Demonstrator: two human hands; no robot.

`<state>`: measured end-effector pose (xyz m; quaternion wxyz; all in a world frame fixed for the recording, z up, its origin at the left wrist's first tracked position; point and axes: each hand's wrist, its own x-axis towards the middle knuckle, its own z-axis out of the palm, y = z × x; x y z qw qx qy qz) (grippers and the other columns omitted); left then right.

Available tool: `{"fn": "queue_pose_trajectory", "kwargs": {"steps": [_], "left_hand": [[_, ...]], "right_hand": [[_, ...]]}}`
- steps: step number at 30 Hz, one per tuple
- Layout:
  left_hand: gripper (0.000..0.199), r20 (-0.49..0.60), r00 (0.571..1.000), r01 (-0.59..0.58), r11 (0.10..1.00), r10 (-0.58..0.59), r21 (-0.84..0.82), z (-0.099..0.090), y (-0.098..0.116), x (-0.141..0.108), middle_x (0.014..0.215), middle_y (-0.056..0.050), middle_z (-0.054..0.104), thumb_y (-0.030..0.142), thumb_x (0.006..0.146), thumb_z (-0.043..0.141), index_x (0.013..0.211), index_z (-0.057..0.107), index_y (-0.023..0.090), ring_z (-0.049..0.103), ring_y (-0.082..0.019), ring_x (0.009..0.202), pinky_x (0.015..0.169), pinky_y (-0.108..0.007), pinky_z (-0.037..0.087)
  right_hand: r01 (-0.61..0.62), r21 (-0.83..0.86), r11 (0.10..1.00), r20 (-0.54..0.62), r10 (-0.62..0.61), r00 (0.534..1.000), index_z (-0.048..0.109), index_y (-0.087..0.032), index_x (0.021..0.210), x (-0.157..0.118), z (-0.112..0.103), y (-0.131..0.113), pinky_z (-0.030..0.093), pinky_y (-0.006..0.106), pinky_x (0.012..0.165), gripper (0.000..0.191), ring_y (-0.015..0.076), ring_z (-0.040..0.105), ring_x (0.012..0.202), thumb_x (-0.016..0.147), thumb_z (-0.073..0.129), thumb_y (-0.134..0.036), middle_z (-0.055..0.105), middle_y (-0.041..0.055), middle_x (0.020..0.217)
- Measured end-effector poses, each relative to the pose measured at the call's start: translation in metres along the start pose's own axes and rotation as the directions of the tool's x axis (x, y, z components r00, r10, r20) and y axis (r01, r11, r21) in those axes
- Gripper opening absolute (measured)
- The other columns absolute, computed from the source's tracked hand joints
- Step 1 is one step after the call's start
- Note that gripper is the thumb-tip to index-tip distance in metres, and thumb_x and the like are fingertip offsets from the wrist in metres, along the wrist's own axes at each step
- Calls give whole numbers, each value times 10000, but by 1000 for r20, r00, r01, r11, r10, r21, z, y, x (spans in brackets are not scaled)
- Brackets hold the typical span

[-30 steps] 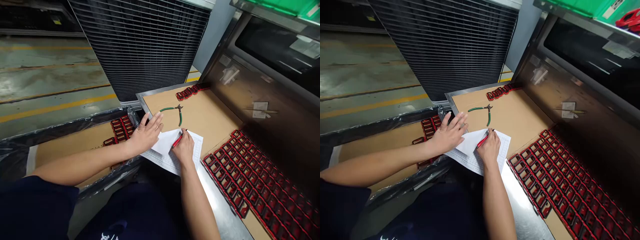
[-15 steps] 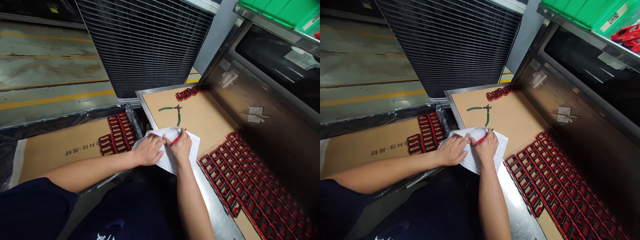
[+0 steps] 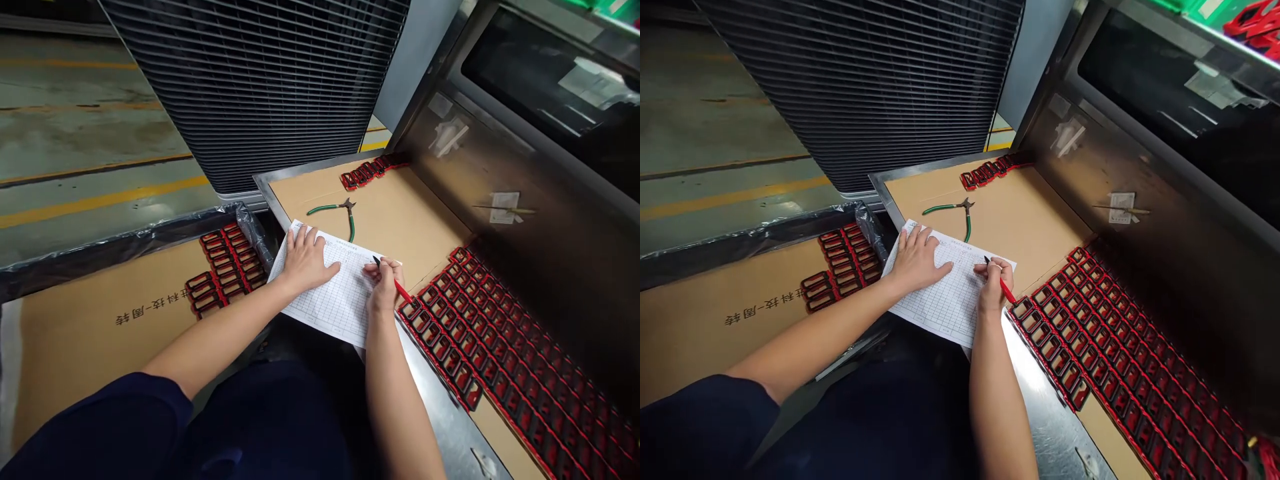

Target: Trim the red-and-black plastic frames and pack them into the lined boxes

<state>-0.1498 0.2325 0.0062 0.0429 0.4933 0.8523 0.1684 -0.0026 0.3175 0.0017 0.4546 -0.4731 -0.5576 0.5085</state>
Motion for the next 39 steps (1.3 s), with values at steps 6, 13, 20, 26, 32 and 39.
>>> {"fn": "queue_pose_trajectory", "kwargs": {"steps": [6,13,20,26,32,39], "left_hand": [[652,27,999,-30,999,29,15,2,1,-1,1605,-219,377,516,869,603,1425,562,178,199,-498,1535,1213,-742,88],[592,78,997,-24,999,21,35,8,-5,1,1636,-199,340,454,943,518,1473,517,190,149,-484,1555,1214,-746,62],[569,101,995,6,999,-10,34,8,-4,2,1644,-161,343,360,920,535,1471,522,217,135,-454,1568,1227,-726,65],[685,60,998,-15,1000,13,26,-3,2,-2,1623,-198,362,532,867,600,1449,540,176,174,-466,1554,1223,-734,68],[795,56,998,2,999,-4,42,-4,-4,-6,1640,-178,348,676,841,584,1465,514,188,143,-484,1554,1202,-767,26],[815,55,998,-11,1000,12,-10,0,-5,-6,1654,-182,321,616,813,627,1460,496,139,137,-454,1566,1258,-672,71]], "right_hand": [[251,-188,949,240,-204,949,671,-229,791,-28,7,-11,531,318,703,140,196,699,693,849,628,-348,741,7,710],[816,-213,538,575,-606,550,716,-215,1013,-41,15,-19,545,313,713,177,196,698,768,942,554,-217,766,53,853],[723,-240,648,596,-489,637,640,-231,1237,-42,21,-19,566,351,882,263,222,685,1054,998,533,-248,747,78,1135],[415,-356,837,372,-280,885,486,-154,1405,-33,15,-13,470,566,1079,514,330,593,1298,954,560,-388,628,194,1382],[-59,3,998,90,58,994,569,-197,1303,-20,13,-14,474,492,1078,471,273,643,1250,951,539,-510,699,120,1281],[-189,95,977,-25,192,981,642,-200,869,-8,12,-9,544,361,770,233,194,687,684,819,624,-427,650,-34,605]]}}
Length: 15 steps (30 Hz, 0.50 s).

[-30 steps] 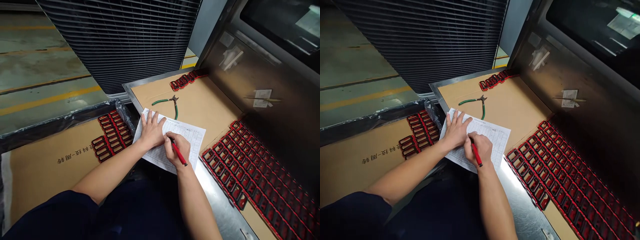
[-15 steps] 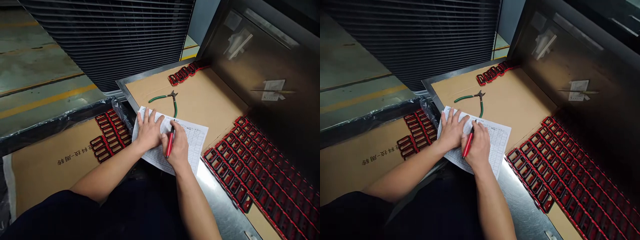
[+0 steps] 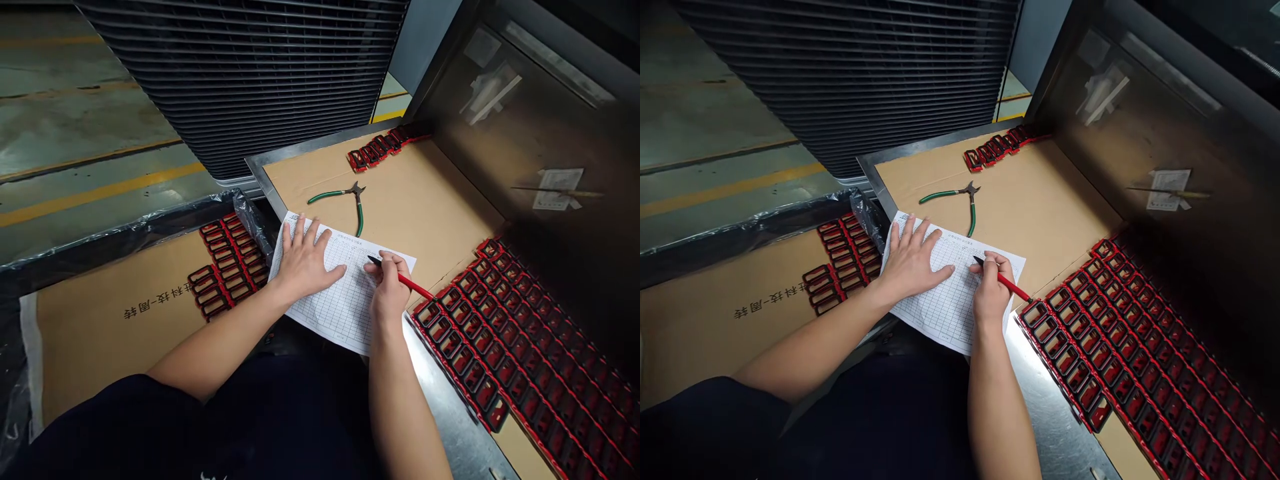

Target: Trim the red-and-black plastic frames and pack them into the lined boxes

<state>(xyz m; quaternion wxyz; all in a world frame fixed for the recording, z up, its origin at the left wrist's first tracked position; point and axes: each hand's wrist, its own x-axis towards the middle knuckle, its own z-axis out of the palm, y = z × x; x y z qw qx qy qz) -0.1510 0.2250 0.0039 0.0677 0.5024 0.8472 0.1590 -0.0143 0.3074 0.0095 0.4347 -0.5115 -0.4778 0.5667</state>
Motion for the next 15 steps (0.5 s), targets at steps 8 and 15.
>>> {"fn": "queue_pose_trajectory", "kwargs": {"steps": [8,15], "left_hand": [[848,-25,999,-24,1000,24,-15,2,-2,-2,1644,-209,326,631,802,638,1454,498,107,136,-461,1562,1253,-676,56],[846,-39,999,-28,999,27,-23,4,-3,-2,1645,-203,327,637,799,640,1451,505,115,140,-456,1562,1256,-664,49]], "right_hand": [[4,-119,993,-54,-11,998,552,-229,724,1,-2,-4,434,272,524,186,138,533,499,769,660,-373,580,-64,527],[18,-143,990,-91,-31,995,547,-234,711,4,-1,-4,387,268,516,159,137,511,513,764,641,-351,544,-72,515]]}}
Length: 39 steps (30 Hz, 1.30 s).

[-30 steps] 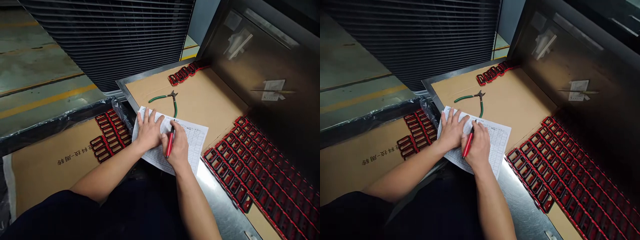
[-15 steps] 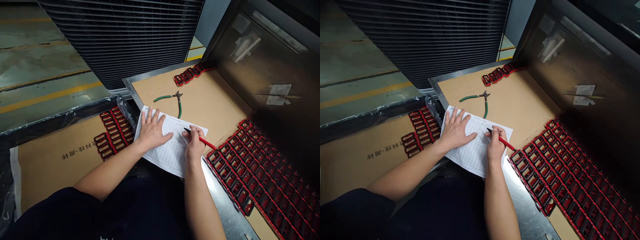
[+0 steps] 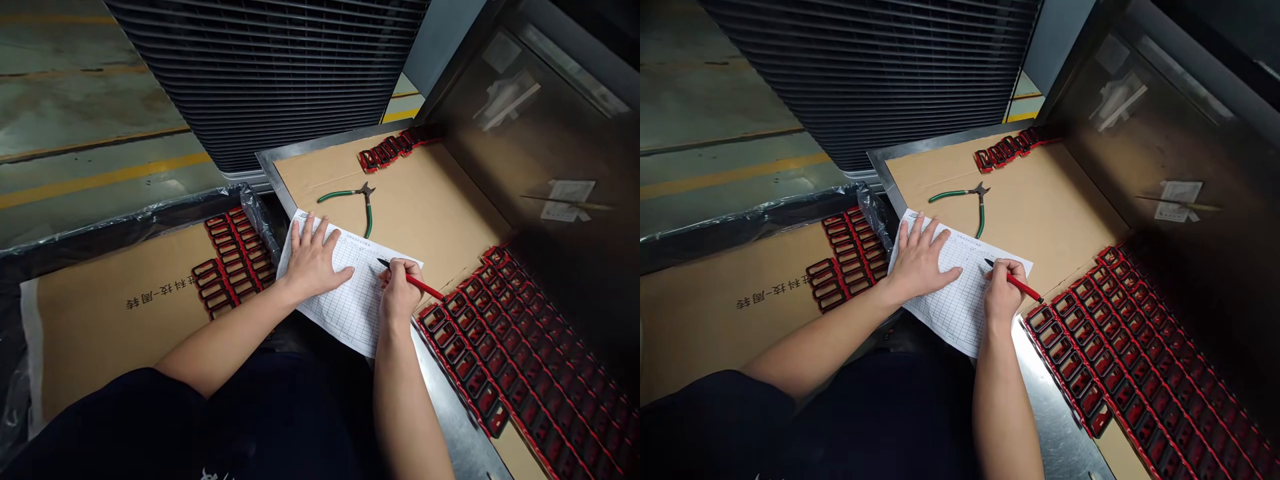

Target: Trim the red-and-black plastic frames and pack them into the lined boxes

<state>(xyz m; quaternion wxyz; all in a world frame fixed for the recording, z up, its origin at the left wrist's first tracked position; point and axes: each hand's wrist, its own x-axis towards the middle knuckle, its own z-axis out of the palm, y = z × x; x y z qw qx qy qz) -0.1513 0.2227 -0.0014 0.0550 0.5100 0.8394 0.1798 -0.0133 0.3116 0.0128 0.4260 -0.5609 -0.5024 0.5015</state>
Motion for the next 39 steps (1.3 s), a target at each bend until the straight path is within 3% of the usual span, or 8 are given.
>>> {"fn": "queue_pose_trajectory", "kwargs": {"steps": [5,10,29,39], "left_hand": [[842,2,1000,-2,1000,2,-3,-2,0,0,1644,-198,333,630,794,641,1454,502,125,145,-447,1564,1260,-656,51],[844,29,1000,3,1000,-3,-23,-4,-1,-1,1651,-181,332,617,784,654,1461,502,136,136,-430,1572,1272,-631,52],[801,6,999,-33,996,33,-81,-4,-13,-2,1653,-115,356,634,781,673,1446,539,209,197,-365,1572,1291,-572,70],[806,3,999,-35,995,36,-90,-3,-14,-2,1650,-125,359,634,777,678,1447,539,209,197,-368,1572,1289,-576,68]], "right_hand": [[46,-92,995,156,-31,987,608,-212,737,-3,-5,2,466,297,635,192,163,602,627,756,677,-391,645,-30,629],[178,-221,959,211,-131,969,674,-203,742,-8,-8,3,494,339,740,181,195,631,724,757,700,-381,694,-5,709],[272,-344,899,233,-199,952,728,-220,730,-11,-4,3,494,356,772,174,234,669,792,765,737,-390,746,14,745],[218,-375,901,226,-138,964,736,-217,755,-13,-3,0,496,349,765,207,232,672,789,748,742,-424,753,16,766]]}}
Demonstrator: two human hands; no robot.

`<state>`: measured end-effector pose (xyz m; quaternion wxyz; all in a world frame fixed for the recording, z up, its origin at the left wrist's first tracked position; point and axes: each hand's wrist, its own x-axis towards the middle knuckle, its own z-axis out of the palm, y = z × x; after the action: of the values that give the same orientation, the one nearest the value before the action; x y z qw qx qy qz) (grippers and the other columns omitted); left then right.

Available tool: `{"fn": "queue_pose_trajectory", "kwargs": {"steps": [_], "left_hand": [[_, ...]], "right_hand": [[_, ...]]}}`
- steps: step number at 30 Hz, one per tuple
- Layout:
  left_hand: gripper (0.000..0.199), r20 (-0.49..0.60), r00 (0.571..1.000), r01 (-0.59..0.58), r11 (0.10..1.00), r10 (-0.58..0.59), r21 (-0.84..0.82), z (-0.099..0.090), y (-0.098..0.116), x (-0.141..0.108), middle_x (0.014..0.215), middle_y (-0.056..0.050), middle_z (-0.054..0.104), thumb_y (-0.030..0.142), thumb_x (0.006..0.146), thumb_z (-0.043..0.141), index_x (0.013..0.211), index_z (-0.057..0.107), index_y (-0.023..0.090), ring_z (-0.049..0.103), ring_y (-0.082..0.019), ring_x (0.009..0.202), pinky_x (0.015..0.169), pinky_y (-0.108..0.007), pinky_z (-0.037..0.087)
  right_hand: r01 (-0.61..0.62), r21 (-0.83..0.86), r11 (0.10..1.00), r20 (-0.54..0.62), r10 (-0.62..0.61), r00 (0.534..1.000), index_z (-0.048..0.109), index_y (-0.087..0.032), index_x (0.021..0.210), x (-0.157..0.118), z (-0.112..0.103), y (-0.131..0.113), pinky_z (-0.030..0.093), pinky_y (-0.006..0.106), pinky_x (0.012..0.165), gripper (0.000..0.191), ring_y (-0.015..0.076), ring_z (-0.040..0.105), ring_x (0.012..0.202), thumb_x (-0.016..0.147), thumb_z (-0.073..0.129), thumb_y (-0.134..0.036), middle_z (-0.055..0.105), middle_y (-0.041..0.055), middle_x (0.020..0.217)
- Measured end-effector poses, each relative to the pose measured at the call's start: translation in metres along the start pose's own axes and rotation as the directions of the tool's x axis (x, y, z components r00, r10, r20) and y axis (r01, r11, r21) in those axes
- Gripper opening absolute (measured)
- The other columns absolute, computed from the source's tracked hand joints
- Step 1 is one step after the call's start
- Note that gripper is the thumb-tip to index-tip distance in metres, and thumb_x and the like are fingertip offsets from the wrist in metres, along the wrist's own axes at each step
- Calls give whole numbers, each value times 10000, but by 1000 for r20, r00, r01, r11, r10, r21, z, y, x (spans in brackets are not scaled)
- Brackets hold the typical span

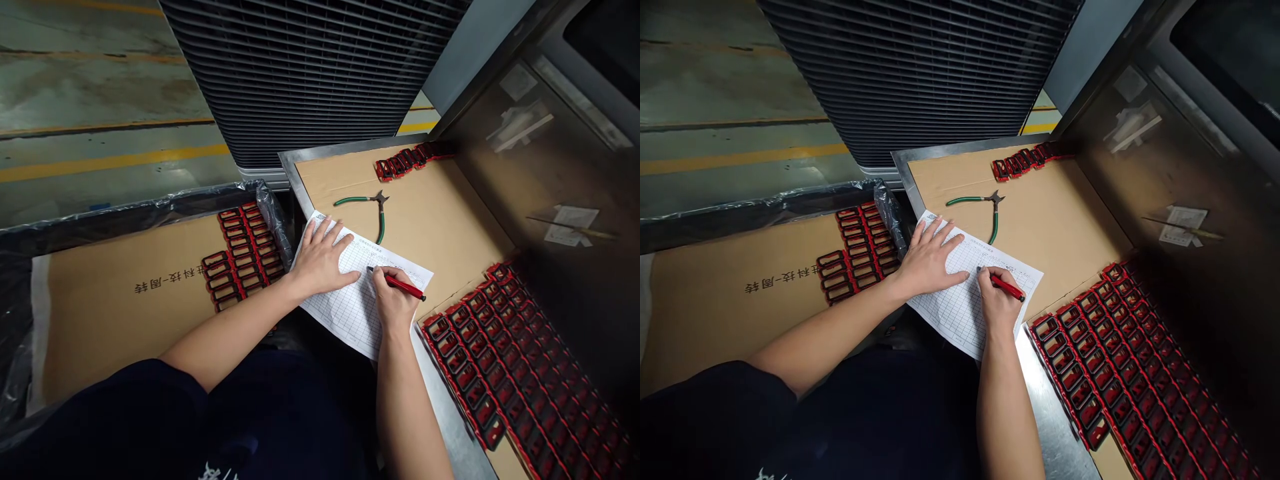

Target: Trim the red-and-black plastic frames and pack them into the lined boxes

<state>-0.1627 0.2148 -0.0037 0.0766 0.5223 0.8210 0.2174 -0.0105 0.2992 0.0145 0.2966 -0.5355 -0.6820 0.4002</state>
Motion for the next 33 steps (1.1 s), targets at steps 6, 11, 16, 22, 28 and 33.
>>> {"fn": "queue_pose_trajectory", "kwargs": {"steps": [6,11,16,22,28,33], "left_hand": [[811,7,1000,1,1000,-1,12,0,0,0,1654,-115,355,647,781,669,1455,529,218,197,-362,1573,1289,-571,75],[819,13,1000,5,1000,-5,-2,-1,0,0,1654,-121,352,642,780,675,1457,529,205,196,-374,1571,1291,-573,70],[821,22,1000,8,1000,-8,-4,0,-1,1,1658,-105,348,645,775,680,1458,526,215,192,-373,1572,1297,-569,57],[822,17,1000,2,1000,-2,6,0,-1,1,1656,-118,349,649,782,673,1459,526,208,192,-373,1573,1294,-574,67],[828,29,1000,3,1000,-3,5,-1,-1,1,1663,-117,336,659,783,666,1465,520,212,177,-367,1578,1294,-573,65],[827,37,999,11,1000,-11,1,-2,-1,1,1666,-111,330,657,783,667,1467,517,216,171,-363,1580,1296,-571,64]], "right_hand": [[-6,-12,1000,2,6,1000,732,-218,752,0,-1,-1,497,345,760,194,227,672,779,754,731,-412,754,14,773],[-5,21,1000,-26,6,1000,732,-208,735,1,0,-1,498,342,778,177,229,678,805,744,734,-384,756,17,766],[-23,35,999,-62,25,998,735,-198,738,3,0,-1,497,347,810,187,237,679,840,746,732,-385,759,27,776],[0,4,1000,-20,0,1000,734,-204,748,1,0,-2,491,352,830,194,242,676,863,757,722,-398,761,29,799],[-46,10,999,-4,46,999,744,-206,773,2,1,-1,498,345,800,213,242,678,845,741,733,-417,765,27,810],[-50,4,999,6,50,999,748,-209,785,2,1,-1,499,344,795,234,247,682,853,741,734,-439,770,29,815]]}}
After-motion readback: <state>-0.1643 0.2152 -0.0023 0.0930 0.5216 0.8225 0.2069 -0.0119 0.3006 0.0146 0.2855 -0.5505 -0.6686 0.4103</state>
